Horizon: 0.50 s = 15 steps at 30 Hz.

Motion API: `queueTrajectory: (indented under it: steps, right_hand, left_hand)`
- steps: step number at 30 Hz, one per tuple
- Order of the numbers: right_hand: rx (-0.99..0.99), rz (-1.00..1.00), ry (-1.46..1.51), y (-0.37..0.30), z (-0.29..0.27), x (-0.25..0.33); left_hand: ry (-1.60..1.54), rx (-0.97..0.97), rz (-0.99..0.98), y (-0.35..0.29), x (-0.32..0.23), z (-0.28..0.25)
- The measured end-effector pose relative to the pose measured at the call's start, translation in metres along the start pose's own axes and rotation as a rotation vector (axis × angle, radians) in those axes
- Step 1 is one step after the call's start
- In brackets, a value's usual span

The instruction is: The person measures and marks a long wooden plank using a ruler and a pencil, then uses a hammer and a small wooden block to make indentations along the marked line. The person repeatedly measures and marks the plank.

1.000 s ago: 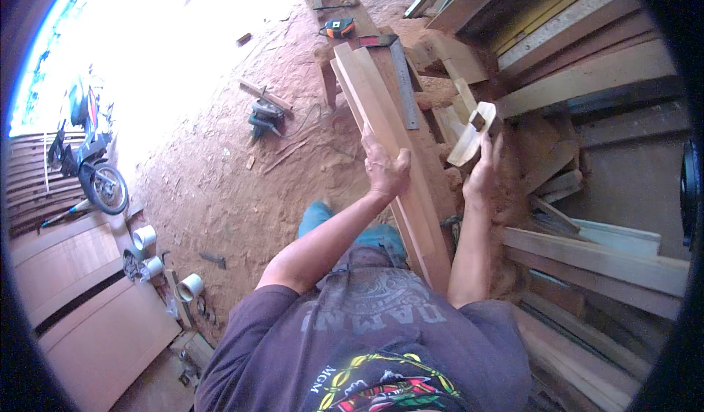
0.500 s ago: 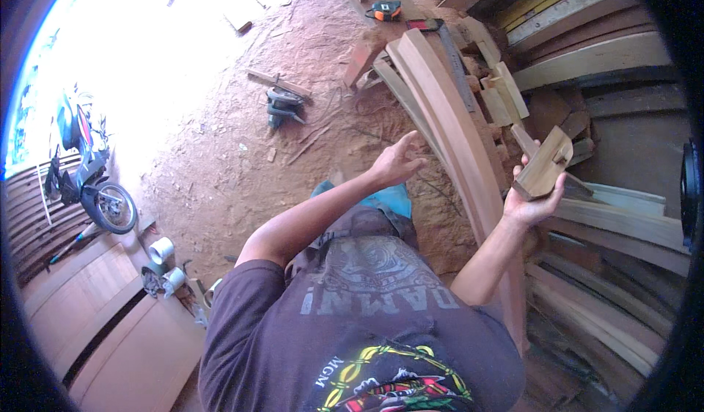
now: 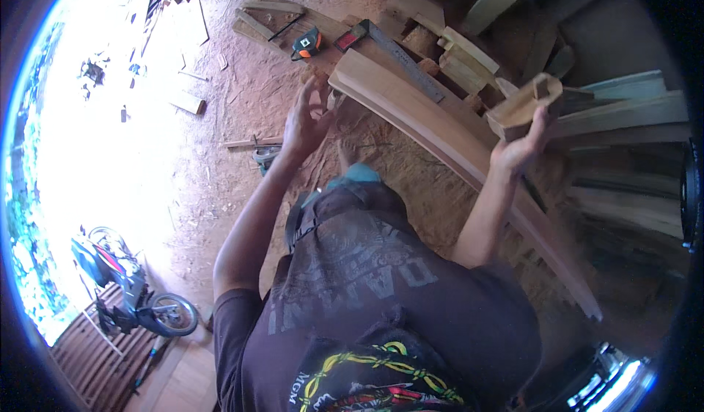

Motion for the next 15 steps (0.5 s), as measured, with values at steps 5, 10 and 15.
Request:
queueTrajectory:
  steps: [5,10,15]
  right_hand:
    - [-0.060,-0.029,-0.343,0.000,0.015,-0.005]
    - [-0.272,-0.005,-0.414,-0.007,-0.030,-0.012]
    - [-0.645,0.094,-0.456,-0.048,-0.058,-0.013]
  left_hand:
    - [0.321,0.327,0.405,0.077,-0.049,0.002]
    - [0.334,0.568,0.320,0.125,-0.060,0.013]
    - [0.342,0.724,0.347,0.140,-0.069,0.012]
Point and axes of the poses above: each hand's wrist, its own y-axis towards the middle knuckle, its own z-axis out of the palm, x = y × z, the point moved 2 cm from there along y, towards the middle knuckle, and after that the axes turned 15 degrees about -y, right-handed, at the moved point
